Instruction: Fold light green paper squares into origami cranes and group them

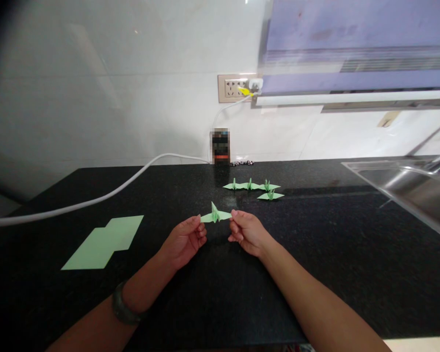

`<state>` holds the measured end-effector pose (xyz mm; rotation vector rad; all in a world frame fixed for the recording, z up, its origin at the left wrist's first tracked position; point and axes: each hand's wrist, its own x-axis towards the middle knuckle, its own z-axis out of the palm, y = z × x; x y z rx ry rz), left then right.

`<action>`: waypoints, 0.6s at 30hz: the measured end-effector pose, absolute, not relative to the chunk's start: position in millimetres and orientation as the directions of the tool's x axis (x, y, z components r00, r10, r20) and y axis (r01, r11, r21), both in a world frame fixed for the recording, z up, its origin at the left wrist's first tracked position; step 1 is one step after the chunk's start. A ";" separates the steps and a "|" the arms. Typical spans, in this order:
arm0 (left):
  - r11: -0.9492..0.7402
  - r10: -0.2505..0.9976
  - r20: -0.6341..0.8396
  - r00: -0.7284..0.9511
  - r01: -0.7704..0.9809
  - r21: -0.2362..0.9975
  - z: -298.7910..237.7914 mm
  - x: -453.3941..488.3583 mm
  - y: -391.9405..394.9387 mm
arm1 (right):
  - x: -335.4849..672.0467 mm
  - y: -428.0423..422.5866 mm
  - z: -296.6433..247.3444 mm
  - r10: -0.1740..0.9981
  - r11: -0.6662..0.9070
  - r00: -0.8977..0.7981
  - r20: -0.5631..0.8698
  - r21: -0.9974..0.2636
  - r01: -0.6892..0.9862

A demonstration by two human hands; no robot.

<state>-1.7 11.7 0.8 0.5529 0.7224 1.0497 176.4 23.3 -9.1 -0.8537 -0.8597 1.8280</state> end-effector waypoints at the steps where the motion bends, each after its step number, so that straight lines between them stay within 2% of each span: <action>1: 0.394 0.916 -0.263 0.302 -0.559 0.730 0.6 -1.7 11.9 | 176.9 23.7 -9.5 0.926 -0.317 -0.328 -0.186 -0.855 -0.411; 6: 0.348 0.935 -0.257 0.244 -0.496 0.795 0.2 -2.3 13.6 | 179.6 25.6 -10.8 0.952 -0.204 -0.278 -0.126 -0.940 -0.275; 13: 0.318 0.947 -0.259 0.192 -0.431 0.844 0.8 -3.8 14.5 | 182.7 27.8 -12.5 0.968 -0.106 -0.243 -0.065 -0.982 -0.157; 18: 0.162 0.984 -0.175 -0.024 -0.271 0.949 -2.7 -6.6 19.2 | 186.4 30.4 -13.1 0.983 -0.019 -0.181 -0.016 -1.000 -0.013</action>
